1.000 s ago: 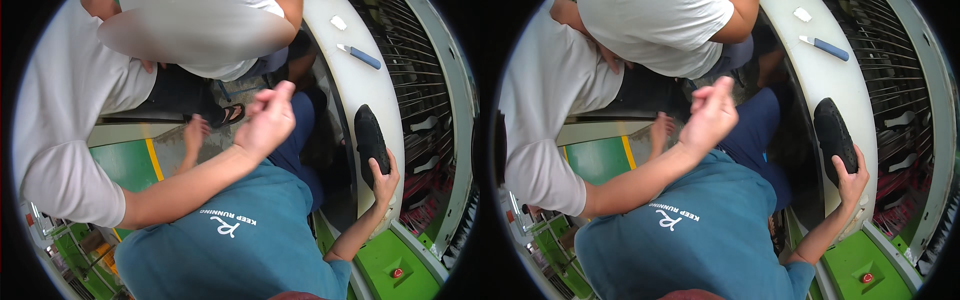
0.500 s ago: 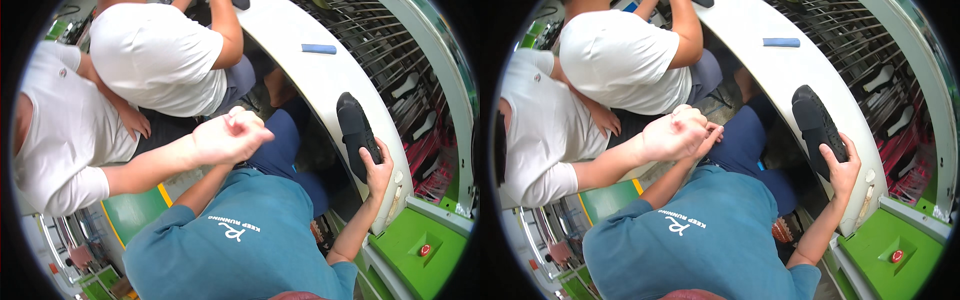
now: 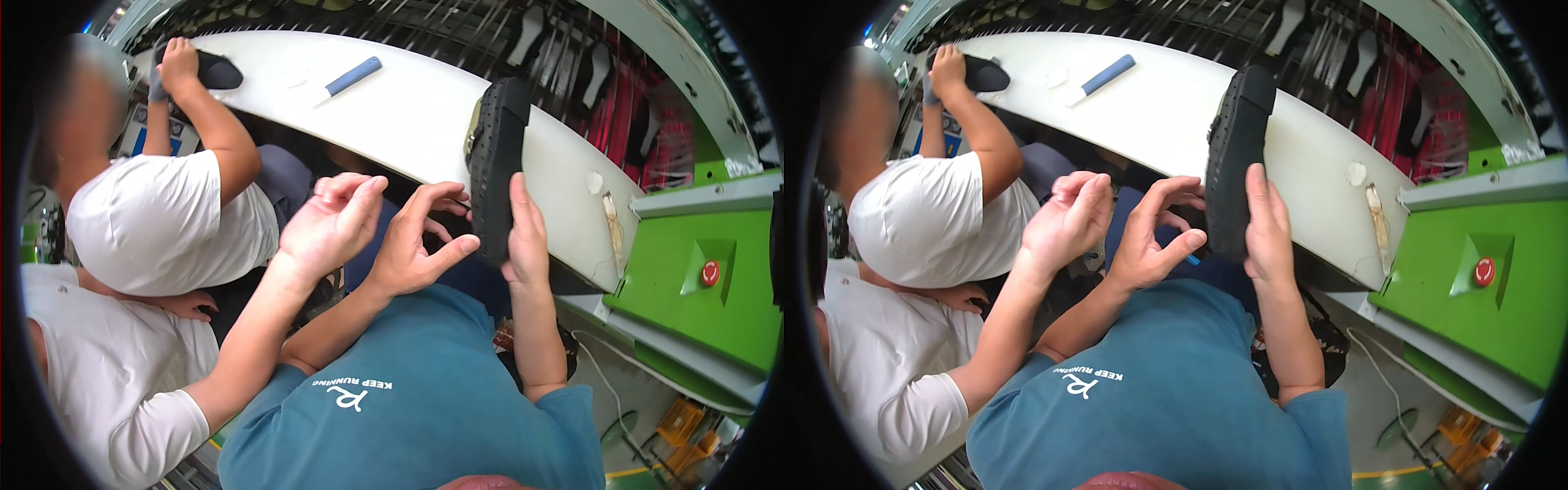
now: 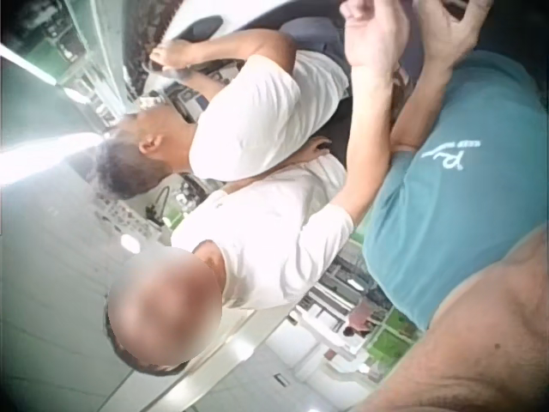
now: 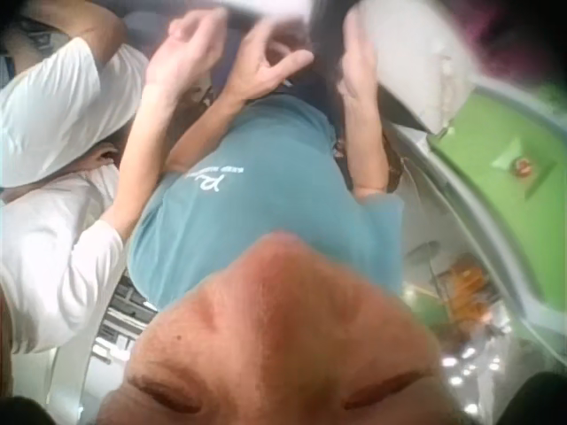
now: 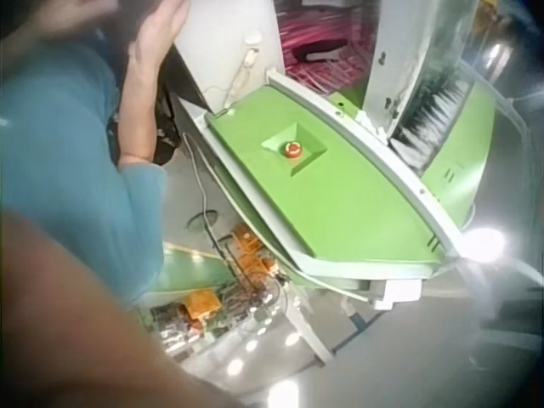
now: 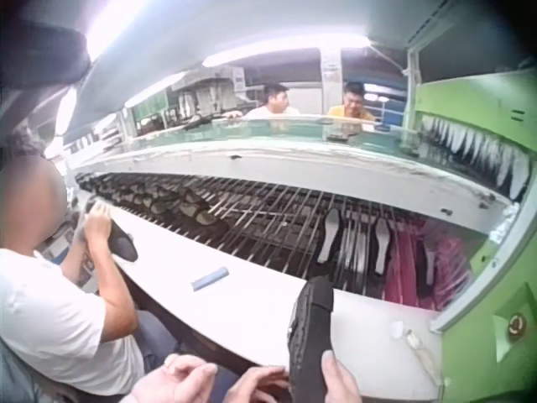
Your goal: The person assembles footwear on a factory assembly line by pressing black insoles into the footbeds of green clogs. They repeatedly pick up a clog, insert the insole, and press it firmly into place with their thumbs before moving to the next unit.
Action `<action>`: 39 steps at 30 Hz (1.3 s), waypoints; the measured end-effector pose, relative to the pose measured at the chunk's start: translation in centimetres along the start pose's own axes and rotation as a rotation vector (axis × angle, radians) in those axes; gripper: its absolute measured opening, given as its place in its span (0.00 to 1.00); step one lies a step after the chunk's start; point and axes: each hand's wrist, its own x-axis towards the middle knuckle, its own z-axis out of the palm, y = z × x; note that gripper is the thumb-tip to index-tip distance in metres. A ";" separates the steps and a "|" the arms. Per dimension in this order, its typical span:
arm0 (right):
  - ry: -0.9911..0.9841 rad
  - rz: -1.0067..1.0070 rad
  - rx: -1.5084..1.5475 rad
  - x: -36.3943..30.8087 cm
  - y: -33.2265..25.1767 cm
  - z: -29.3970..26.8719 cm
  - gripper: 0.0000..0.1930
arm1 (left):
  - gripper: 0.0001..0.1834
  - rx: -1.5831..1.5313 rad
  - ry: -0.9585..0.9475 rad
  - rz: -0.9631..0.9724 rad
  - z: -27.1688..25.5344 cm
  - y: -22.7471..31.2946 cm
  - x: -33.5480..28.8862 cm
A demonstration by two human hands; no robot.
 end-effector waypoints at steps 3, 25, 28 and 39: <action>-0.054 -0.054 -0.003 -0.4 2.3 -0.2 0.32 | 0.48 0.120 0.000 -0.008 0.7 1.2 0.5; -0.394 -1.023 -1.177 5.8 -4.5 -3.3 0.26 | 0.27 0.261 0.212 0.118 -1.8 -3.1 5.1; -0.435 -1.008 -1.210 5.6 -4.3 -2.6 0.25 | 0.28 0.229 0.126 0.119 -0.5 -3.6 5.3; -0.348 -1.157 -0.978 4.9 -6.0 -2.9 0.26 | 0.25 0.156 0.203 0.125 -0.1 1.4 4.2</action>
